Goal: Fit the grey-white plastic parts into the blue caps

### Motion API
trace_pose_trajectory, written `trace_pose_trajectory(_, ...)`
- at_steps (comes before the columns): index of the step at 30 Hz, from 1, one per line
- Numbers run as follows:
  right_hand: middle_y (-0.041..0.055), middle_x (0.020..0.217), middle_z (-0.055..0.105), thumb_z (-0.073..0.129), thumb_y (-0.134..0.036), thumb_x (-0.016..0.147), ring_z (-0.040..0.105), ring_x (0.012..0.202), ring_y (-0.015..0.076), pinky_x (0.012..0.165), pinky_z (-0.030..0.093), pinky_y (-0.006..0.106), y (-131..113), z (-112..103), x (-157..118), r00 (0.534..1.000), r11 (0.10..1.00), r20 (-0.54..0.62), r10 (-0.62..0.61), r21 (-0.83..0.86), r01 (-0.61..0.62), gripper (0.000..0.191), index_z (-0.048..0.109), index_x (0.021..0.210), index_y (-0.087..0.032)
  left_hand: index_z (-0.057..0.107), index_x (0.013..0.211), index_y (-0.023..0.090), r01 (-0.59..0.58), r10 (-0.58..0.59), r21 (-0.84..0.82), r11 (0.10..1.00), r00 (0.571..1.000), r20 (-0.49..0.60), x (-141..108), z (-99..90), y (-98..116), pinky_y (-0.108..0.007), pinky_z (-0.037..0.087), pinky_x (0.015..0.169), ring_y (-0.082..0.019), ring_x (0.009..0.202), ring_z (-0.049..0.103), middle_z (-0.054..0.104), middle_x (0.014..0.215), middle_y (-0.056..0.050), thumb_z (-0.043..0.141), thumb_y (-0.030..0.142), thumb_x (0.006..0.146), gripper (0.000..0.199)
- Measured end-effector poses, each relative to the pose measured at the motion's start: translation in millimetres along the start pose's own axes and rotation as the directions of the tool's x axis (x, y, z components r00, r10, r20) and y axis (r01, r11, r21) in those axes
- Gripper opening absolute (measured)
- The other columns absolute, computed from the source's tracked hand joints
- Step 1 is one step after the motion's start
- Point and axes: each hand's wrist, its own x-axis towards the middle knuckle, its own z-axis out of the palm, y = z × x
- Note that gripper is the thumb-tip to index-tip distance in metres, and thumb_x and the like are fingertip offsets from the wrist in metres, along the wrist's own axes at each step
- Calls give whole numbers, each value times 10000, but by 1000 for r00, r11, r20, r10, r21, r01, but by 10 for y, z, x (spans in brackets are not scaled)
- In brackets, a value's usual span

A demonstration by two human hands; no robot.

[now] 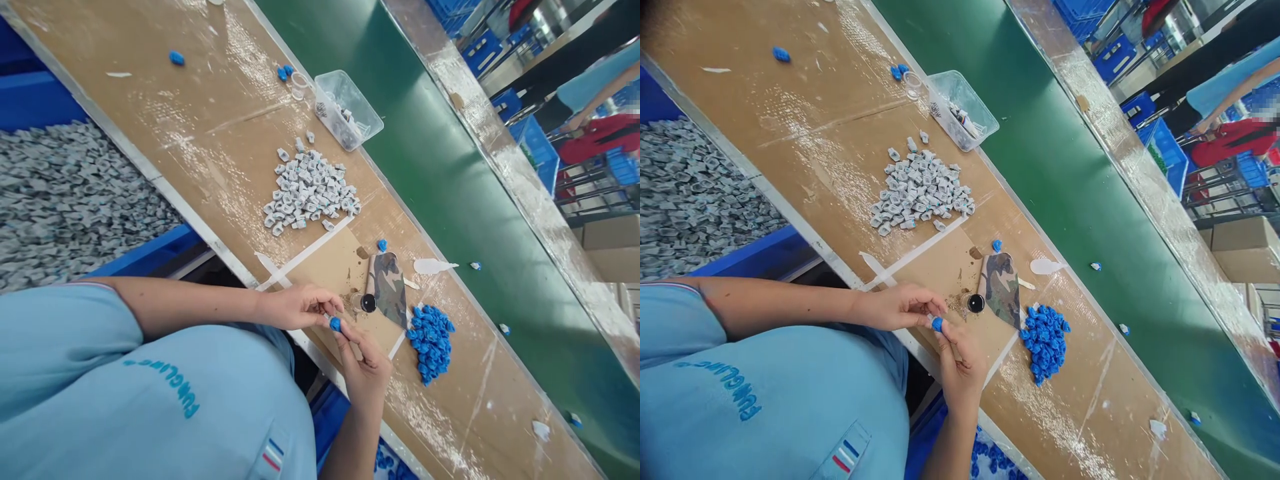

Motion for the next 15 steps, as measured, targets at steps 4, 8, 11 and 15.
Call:
trace_pose_trajectory(4, 23, 734, 738, 675, -264, 752, 684, 648, 169, 583, 561, 271, 33, -64, 32, 994, 998, 91, 68, -7, -67, 114, 747, 838, -248, 591, 1011, 132, 56, -55, -6, 998, 997, 56, 11, -9, -4, -198, 457, 649, -100, 704, 578, 632, 806, -26, 633, 166, 771, 246)
trace_pose_trajectory(8, 28, 724, 741, 701, -291, 718, 681, 625, 169, 589, 572, 276, 87, 1, -6, 976, 976, 75, 203, 60, -208, 123, 754, 812, -233, 579, 962, 132, 179, -166, -219, 959, 983, 75, 33, 10, -34, -209, 457, 670, -92, 697, 578, 618, 766, -3, 697, 212, 735, 268)
trace_pose_trajectory(11, 49, 756, 747, 723, -334, 683, 690, 651, 183, 620, 588, 302, 105, 106, -67, 949, 939, -37, 314, 157, -305, 177, 755, 800, -205, 576, 924, 132, 231, -222, -334, 914, 973, 66, 46, 12, -27, -233, 461, 723, -97, 725, 594, 632, 772, -4, 750, 257, 692, 315)
trace_pose_trajectory(15, 69, 813, 750, 733, -353, 667, 701, 709, 201, 670, 595, 329, 106, 185, -115, 918, 909, -88, 386, 209, -361, 228, 754, 828, -194, 587, 932, 132, 291, -284, -330, 898, 956, 71, 65, -22, 20, -219, 448, 695, -85, 693, 588, 634, 748, 6, 768, 265, 670, 346)
